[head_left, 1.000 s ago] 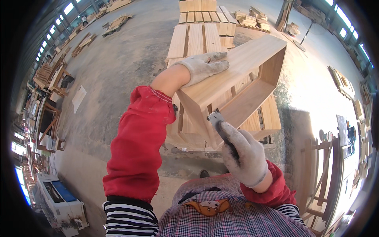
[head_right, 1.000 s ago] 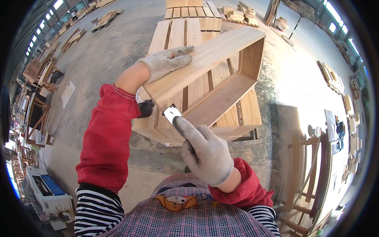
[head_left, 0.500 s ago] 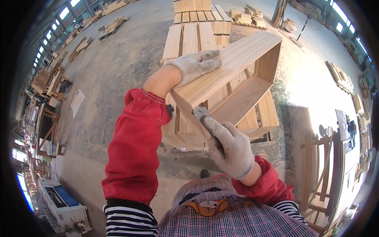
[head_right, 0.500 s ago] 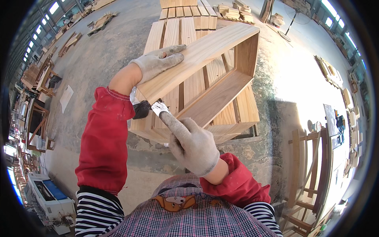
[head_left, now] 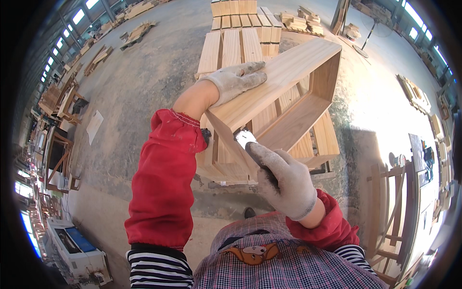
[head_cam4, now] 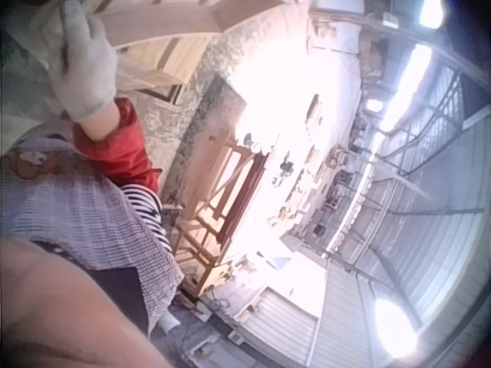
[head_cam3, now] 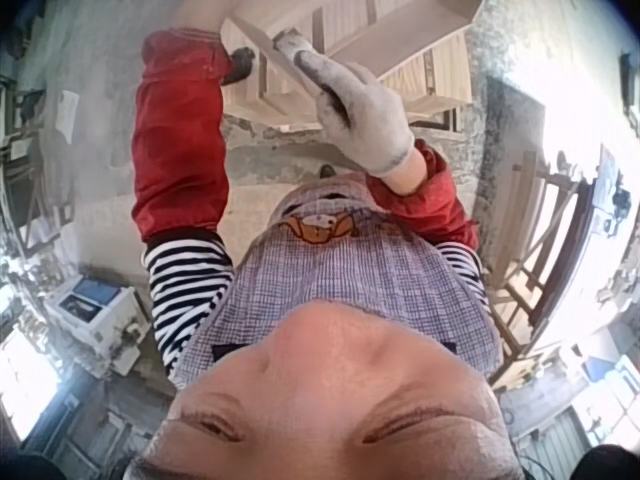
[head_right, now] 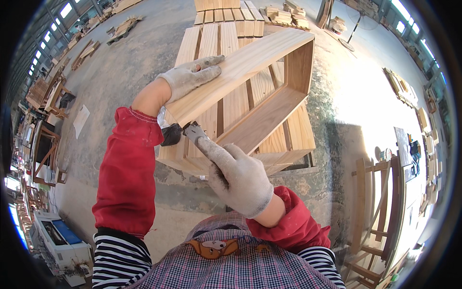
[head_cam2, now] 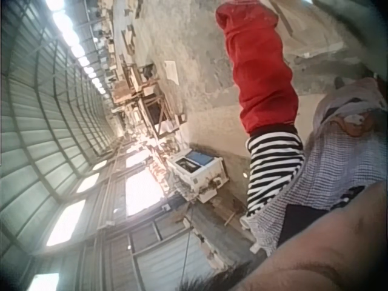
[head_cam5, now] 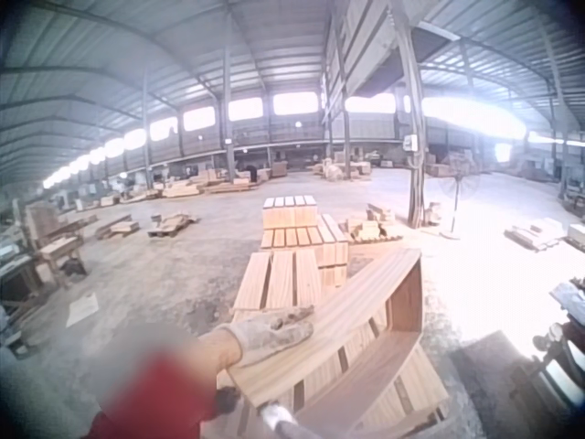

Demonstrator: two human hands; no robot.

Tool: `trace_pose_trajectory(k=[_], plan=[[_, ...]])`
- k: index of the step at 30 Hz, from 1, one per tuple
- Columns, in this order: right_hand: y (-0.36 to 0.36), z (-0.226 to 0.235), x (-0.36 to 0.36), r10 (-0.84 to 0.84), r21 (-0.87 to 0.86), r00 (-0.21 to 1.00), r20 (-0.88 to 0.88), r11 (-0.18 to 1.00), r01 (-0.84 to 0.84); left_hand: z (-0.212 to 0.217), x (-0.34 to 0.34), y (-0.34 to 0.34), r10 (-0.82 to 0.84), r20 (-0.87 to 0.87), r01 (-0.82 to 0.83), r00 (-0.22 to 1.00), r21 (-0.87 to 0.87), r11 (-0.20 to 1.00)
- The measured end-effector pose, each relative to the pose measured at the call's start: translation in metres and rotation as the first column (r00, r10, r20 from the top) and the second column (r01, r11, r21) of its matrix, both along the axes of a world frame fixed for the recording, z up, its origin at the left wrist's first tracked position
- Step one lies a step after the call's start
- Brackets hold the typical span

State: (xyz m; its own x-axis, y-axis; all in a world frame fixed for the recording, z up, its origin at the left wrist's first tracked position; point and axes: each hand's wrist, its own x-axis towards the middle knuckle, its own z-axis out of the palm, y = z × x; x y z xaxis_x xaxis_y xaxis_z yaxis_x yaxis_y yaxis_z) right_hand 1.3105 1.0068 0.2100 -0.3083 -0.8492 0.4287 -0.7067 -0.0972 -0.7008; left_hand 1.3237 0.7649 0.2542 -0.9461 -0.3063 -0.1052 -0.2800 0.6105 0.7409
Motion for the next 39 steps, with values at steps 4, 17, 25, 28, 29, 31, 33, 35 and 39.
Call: trace_pose_trajectory(k=[4,17,25,28,29,31,33,35,39], plan=[[0.002,0.005,-0.001,0.008,0.082,1.0,-0.03,0.997,-0.005,0.003,0.0,0.002,-0.007,0.004,0.007,1.0,0.009,1.0],[0.009,0.025,-0.001,0.041,0.245,0.994,-0.098,0.969,-0.015,0.001,0.001,0.002,-0.004,-0.026,0.005,1.0,0.009,1.0],[0.007,0.029,0.001,-0.031,0.183,0.992,-0.123,0.982,0.053,-0.001,-0.002,0.001,-0.006,-0.007,0.006,1.0,-0.011,1.0],[0.007,0.034,0.0,-0.036,0.15,0.993,-0.117,0.987,0.053,-0.004,-0.004,-0.002,-0.016,0.011,0.015,1.0,0.026,1.0],[0.005,0.035,0.0,-0.043,0.135,0.992,-0.115,0.989,0.058,-0.006,-0.005,-0.003,-0.006,-0.006,0.006,1.0,0.002,1.0],[0.005,0.032,0.003,-0.044,0.186,0.991,-0.127,0.98,0.068,-0.009,-0.005,-0.002,0.017,-0.033,-0.019,0.999,-0.053,0.998],[0.007,0.026,0.005,-0.032,0.242,0.991,-0.128,0.968,0.062,-0.011,-0.006,-0.005,-0.004,-0.082,-0.007,0.997,-0.132,0.991],[0.011,0.017,0.01,-0.002,0.304,0.993,-0.116,0.952,0.038,-0.015,-0.003,-0.009,-0.009,-0.114,-0.007,0.993,-0.144,0.99],[0.034,-0.038,0.002,0.062,0.529,0.996,-0.064,0.848,-0.019,-0.017,-0.014,-0.011,-0.001,-0.152,-0.006,0.988,-0.046,0.999]])
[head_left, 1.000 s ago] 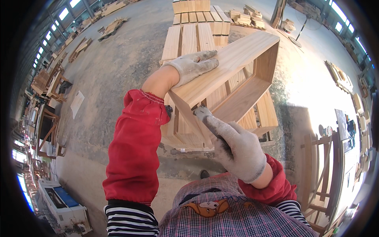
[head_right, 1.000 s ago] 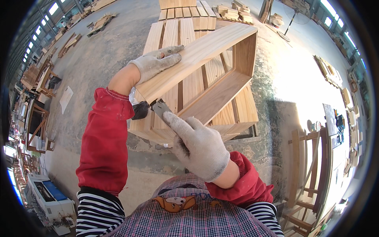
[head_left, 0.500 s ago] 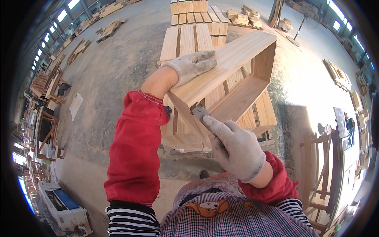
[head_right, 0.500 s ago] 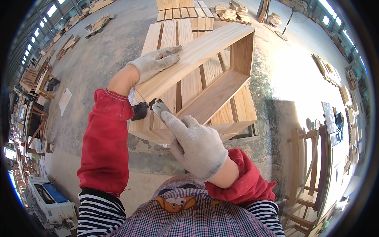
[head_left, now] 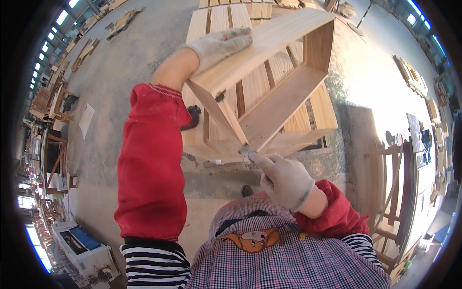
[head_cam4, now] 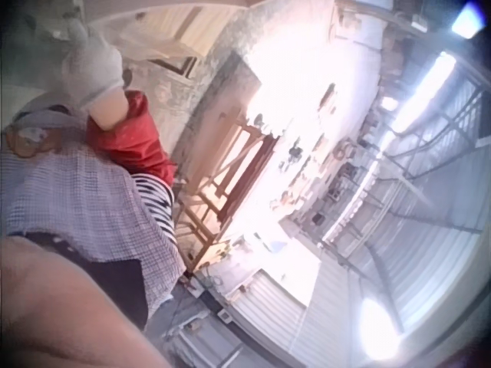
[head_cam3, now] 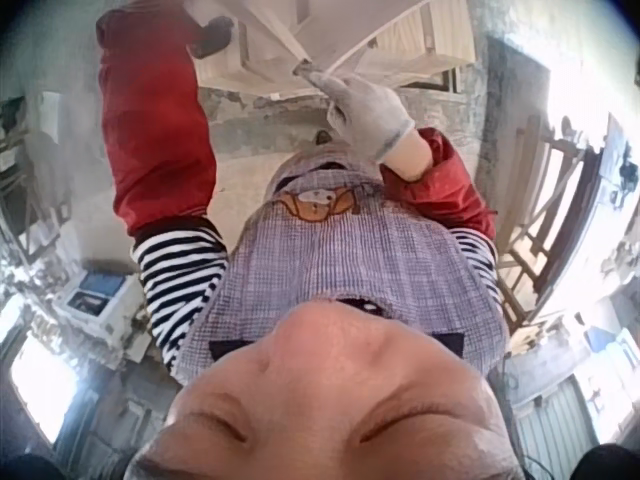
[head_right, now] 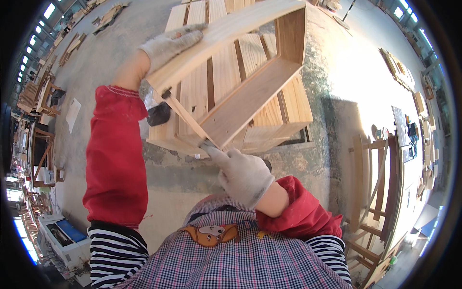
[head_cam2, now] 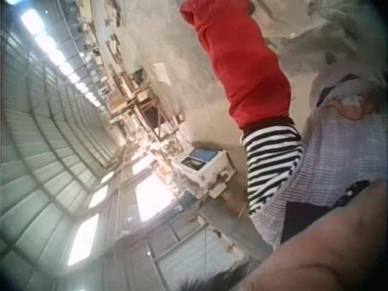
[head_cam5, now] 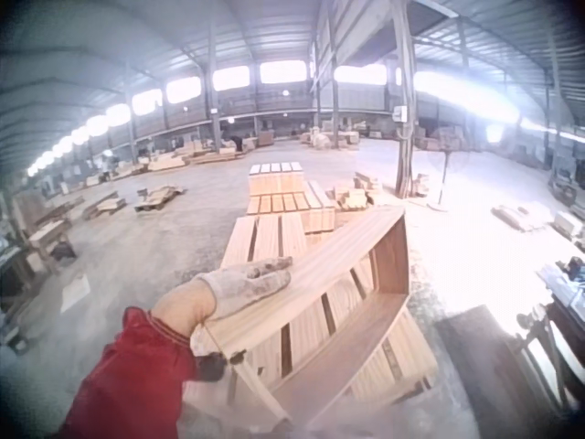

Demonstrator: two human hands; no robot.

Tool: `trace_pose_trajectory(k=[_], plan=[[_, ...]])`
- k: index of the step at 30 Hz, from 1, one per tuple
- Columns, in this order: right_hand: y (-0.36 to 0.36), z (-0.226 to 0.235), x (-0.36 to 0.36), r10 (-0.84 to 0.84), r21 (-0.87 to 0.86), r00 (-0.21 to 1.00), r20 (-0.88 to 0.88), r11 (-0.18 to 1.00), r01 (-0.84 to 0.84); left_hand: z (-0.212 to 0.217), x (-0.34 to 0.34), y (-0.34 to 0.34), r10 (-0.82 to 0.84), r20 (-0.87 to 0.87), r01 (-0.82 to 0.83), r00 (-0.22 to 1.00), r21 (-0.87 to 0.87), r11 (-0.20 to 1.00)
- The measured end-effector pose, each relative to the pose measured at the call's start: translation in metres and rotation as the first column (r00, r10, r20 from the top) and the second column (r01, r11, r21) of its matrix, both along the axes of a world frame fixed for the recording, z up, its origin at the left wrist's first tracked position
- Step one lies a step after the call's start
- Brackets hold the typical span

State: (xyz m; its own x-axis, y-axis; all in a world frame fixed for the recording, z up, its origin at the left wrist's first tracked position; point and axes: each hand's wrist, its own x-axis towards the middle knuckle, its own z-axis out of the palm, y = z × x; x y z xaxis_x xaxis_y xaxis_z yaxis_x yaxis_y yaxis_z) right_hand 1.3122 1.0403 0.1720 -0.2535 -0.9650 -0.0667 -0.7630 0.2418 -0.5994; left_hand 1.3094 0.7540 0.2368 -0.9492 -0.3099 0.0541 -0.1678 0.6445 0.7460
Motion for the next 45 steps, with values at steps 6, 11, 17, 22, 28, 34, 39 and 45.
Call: trace_pose_trajectory(k=[6,11,17,22,28,34,39,45], plan=[[0.038,-0.096,0.003,0.019,-0.166,0.987,0.158,0.986,0.008,-0.003,0.01,-0.004,0.068,-0.008,-0.069,0.998,-0.048,0.997],[0.034,-0.113,0.003,-0.061,-0.253,0.975,0.215,0.96,0.116,0.025,0.007,0.011,0.003,0.095,-0.01,0.995,0.068,0.998],[0.031,-0.126,0.005,-0.06,-0.309,0.966,0.253,0.941,0.139,0.02,0.008,0.004,0.021,0.127,-0.031,0.992,0.072,0.997],[0.027,-0.14,0.003,-0.051,-0.406,0.975,0.216,0.903,0.137,0.017,0.004,0.002,0.02,0.146,-0.032,0.989,0.084,0.996],[0.03,-0.146,-0.001,-0.052,-0.429,0.963,0.263,0.888,0.165,0.011,0.004,-0.001,0.017,0.174,-0.037,0.985,0.115,0.993],[0.032,-0.143,-0.01,-0.051,-0.397,0.971,0.233,0.907,0.143,0.006,-0.005,-0.003,0.014,0.197,-0.043,0.98,0.146,0.988],[0.029,-0.12,-0.01,-0.064,-0.308,0.969,0.239,0.941,0.139,-0.002,0.003,-0.016,0.026,0.195,-0.058,0.98,0.158,0.986],[0.02,-0.118,-0.007,-0.105,-0.218,0.994,0.042,0.97,0.112,-0.005,-0.007,-0.017,-0.068,-0.079,0.086,0.995,0.253,0.964]])
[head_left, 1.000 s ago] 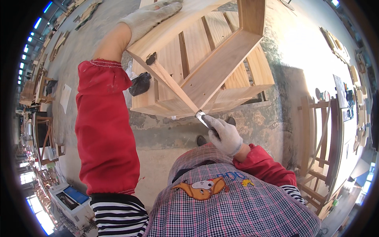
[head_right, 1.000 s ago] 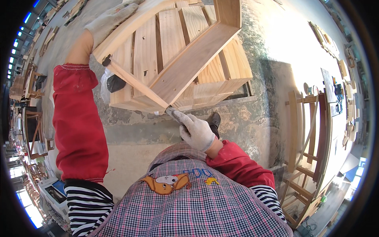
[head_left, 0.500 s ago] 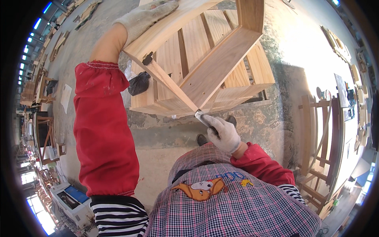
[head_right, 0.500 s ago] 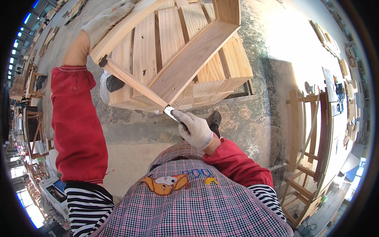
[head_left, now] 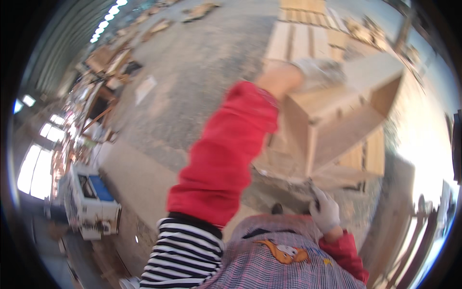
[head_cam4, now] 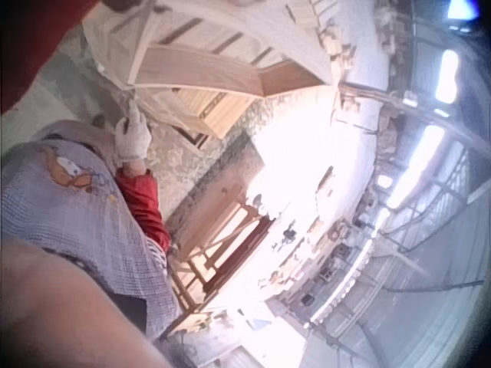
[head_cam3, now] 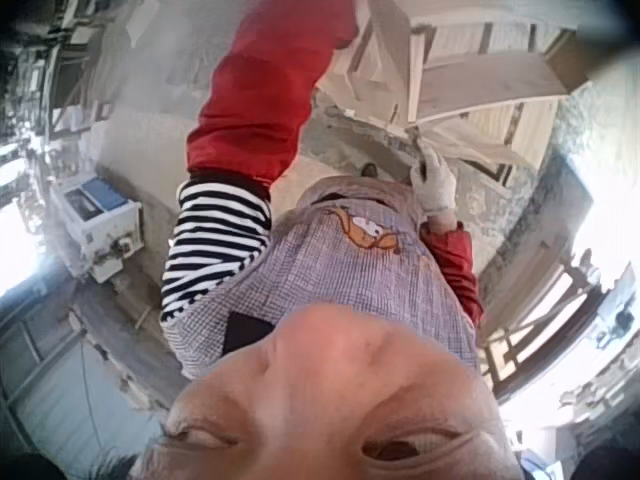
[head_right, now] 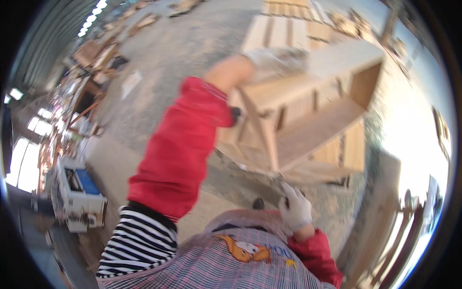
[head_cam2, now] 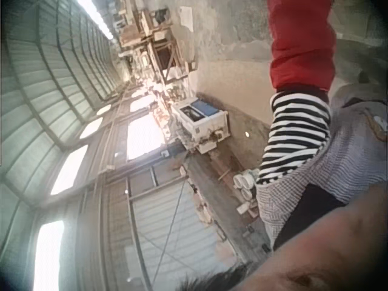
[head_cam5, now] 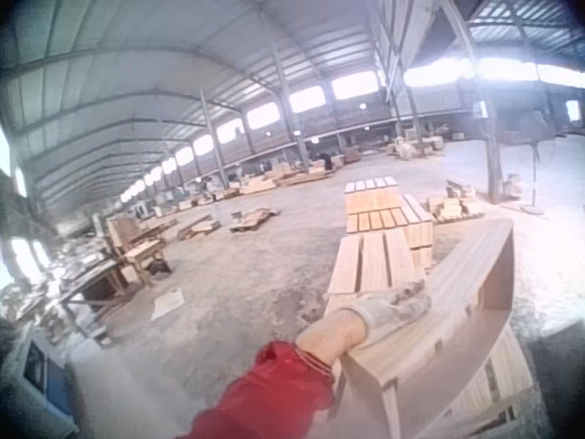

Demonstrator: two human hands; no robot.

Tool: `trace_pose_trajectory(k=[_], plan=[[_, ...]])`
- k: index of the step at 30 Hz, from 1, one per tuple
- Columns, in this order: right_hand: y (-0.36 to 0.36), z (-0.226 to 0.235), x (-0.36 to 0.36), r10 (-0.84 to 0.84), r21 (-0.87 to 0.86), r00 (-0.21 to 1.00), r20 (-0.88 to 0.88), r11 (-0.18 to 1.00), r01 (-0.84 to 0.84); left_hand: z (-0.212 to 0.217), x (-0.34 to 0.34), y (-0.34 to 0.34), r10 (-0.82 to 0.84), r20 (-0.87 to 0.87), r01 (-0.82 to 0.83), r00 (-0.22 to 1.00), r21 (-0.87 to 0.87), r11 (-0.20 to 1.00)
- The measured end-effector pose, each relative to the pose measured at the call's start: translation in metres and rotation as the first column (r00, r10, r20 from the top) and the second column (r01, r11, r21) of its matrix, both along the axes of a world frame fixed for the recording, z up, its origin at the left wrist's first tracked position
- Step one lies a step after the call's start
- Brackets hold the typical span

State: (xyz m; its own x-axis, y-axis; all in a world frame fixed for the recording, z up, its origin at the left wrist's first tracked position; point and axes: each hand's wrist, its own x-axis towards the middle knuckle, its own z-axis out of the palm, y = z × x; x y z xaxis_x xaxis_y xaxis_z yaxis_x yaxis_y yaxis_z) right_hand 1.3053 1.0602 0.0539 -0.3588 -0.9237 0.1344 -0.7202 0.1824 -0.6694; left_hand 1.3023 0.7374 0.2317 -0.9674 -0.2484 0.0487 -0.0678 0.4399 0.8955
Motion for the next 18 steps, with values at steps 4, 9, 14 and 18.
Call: trace_pose_trajectory(k=[4,9,14,18], plan=[[0.013,0.003,0.013,0.005,-0.065,0.998,0.069,0.998,0.0,0.005,0.011,0.027,0.058,0.106,-0.019,0.993,-0.34,0.94],[0.021,-0.014,-0.002,0.08,0.052,0.995,-0.067,0.996,-0.076,0.008,0.014,0.038,0.085,0.106,-0.036,0.991,-0.404,0.914],[0.018,-0.008,-0.006,0.04,-0.058,0.999,-0.004,0.998,-0.04,0.006,0.012,0.051,0.1,0.066,-0.064,0.993,-0.417,0.907],[0.017,-0.013,-0.017,0.138,0.122,0.989,-0.046,0.984,-0.132,0.013,0.016,0.071,0.086,0.089,-0.046,0.992,-0.382,0.923]])
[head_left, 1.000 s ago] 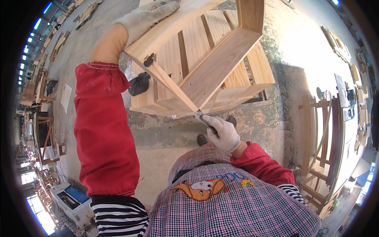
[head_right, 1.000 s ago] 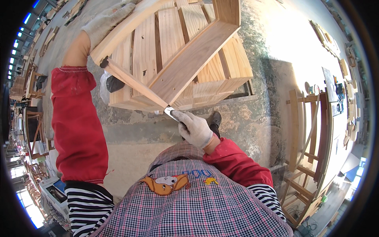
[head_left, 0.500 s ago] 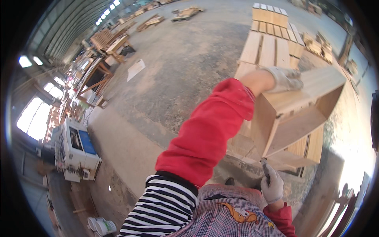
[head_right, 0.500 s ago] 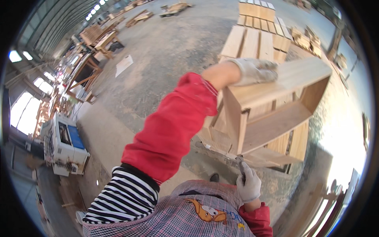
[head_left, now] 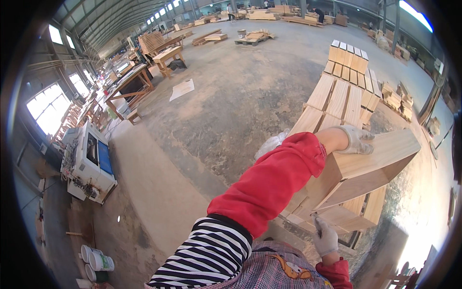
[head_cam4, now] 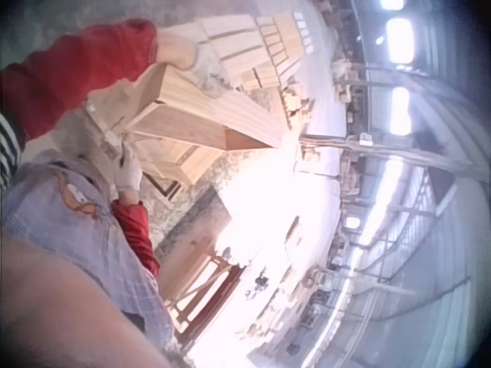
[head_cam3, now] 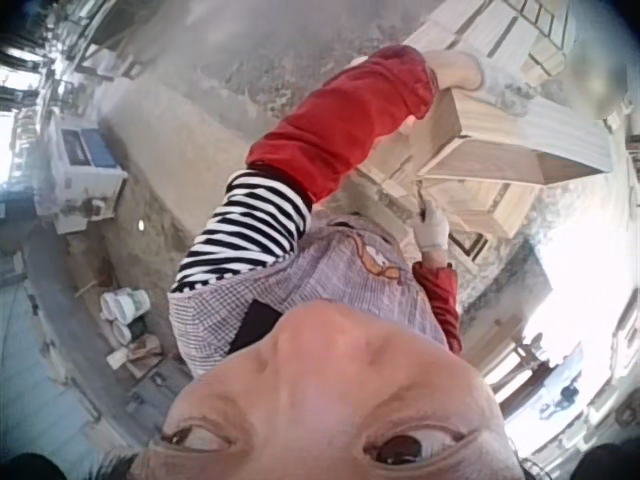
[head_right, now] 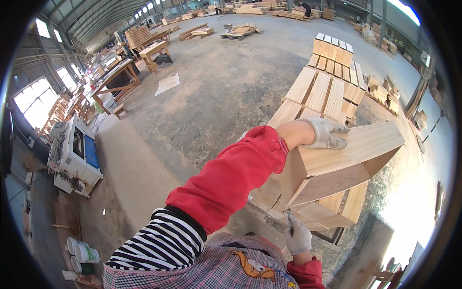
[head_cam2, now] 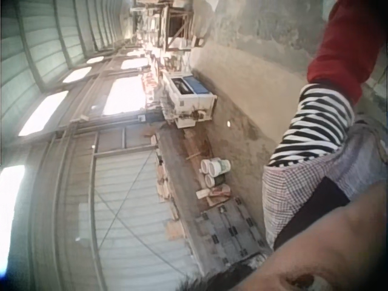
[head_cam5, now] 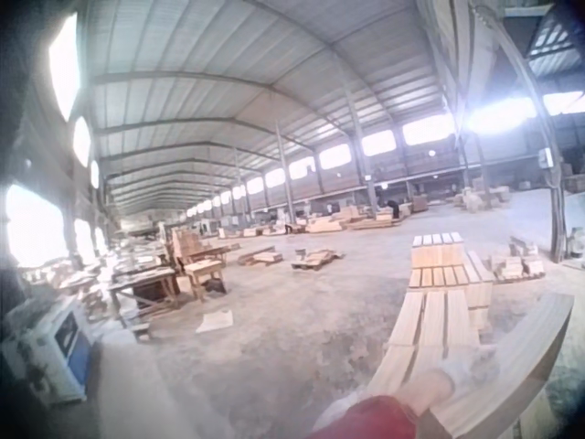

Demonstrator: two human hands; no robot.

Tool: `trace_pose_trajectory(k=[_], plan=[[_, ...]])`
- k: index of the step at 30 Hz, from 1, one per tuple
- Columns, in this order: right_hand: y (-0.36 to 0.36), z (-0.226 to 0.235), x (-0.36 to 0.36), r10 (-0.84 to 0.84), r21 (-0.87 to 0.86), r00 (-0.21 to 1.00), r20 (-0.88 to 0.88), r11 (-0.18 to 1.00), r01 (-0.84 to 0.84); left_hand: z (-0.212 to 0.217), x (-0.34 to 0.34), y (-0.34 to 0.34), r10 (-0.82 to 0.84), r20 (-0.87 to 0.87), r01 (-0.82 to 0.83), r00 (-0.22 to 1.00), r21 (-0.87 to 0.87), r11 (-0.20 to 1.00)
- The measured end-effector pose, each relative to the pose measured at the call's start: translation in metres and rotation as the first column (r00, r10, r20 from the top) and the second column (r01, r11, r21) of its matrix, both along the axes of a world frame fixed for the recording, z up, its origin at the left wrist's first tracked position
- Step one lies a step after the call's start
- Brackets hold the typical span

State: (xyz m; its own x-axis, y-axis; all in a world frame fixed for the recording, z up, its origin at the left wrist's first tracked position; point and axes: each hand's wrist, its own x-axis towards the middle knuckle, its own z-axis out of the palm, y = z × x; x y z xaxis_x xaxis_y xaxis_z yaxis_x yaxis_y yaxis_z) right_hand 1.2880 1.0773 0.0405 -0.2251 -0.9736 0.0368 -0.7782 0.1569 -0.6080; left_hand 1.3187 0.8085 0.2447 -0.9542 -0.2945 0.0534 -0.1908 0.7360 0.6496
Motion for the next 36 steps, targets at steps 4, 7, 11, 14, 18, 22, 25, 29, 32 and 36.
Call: trace_pose_trajectory(k=[4,7,11,14,18,22,25,29,32,36], plan=[[0.023,-0.007,-0.01,0.003,-0.05,0.99,0.143,0.999,0.004,0.005,0.005,0.02,0.043,0.03,-0.043,0.999,0.014,0.999],[0.043,-0.002,-0.018,-0.019,-0.013,0.966,0.256,1.0,0.023,0.0,0.005,0.02,0.077,0.025,-0.077,0.997,0.027,0.997],[0.076,-0.006,-0.036,-0.068,0.064,0.938,0.34,0.997,0.049,0.0,0.008,0.023,0.129,0.007,-0.129,0.992,0.035,0.991],[0.106,-0.024,-0.053,-0.093,0.028,0.905,0.416,0.996,0.09,-0.007,0.006,0.026,0.166,-0.024,-0.164,0.986,0.069,0.984],[0.139,-0.051,-0.075,-0.136,0.063,0.851,0.507,0.991,0.121,-0.033,0.004,0.025,0.275,-0.093,-0.253,0.957,0.197,0.947],[0.159,-0.057,-0.084,-0.202,0.119,0.793,0.574,0.979,0.164,-0.03,0.011,0.044,0.38,0.02,-0.368,0.925,0.296,0.881],[0.164,-0.049,-0.085,-0.239,0.164,0.733,0.637,0.971,0.174,-0.001,0.025,0.083,0.52,0.113,-0.504,0.847,0.484,0.715],[0.159,-0.045,-0.09,-0.263,0.206,0.699,0.665,0.964,0.167,0.003,0.041,0.095,0.566,-0.016,-0.43,0.824,0.633,0.644],[0.155,-0.046,-0.093,-0.269,0.207,0.694,0.667,0.963,0.174,-0.006,0.07,0.075,0.514,-0.266,-0.197,0.815,0.708,0.678],[0.154,-0.059,-0.099,-0.277,0.177,0.712,0.645,0.961,0.214,-0.056,0.112,0.074,0.394,-0.446,0.258,0.803,0.858,0.445]])
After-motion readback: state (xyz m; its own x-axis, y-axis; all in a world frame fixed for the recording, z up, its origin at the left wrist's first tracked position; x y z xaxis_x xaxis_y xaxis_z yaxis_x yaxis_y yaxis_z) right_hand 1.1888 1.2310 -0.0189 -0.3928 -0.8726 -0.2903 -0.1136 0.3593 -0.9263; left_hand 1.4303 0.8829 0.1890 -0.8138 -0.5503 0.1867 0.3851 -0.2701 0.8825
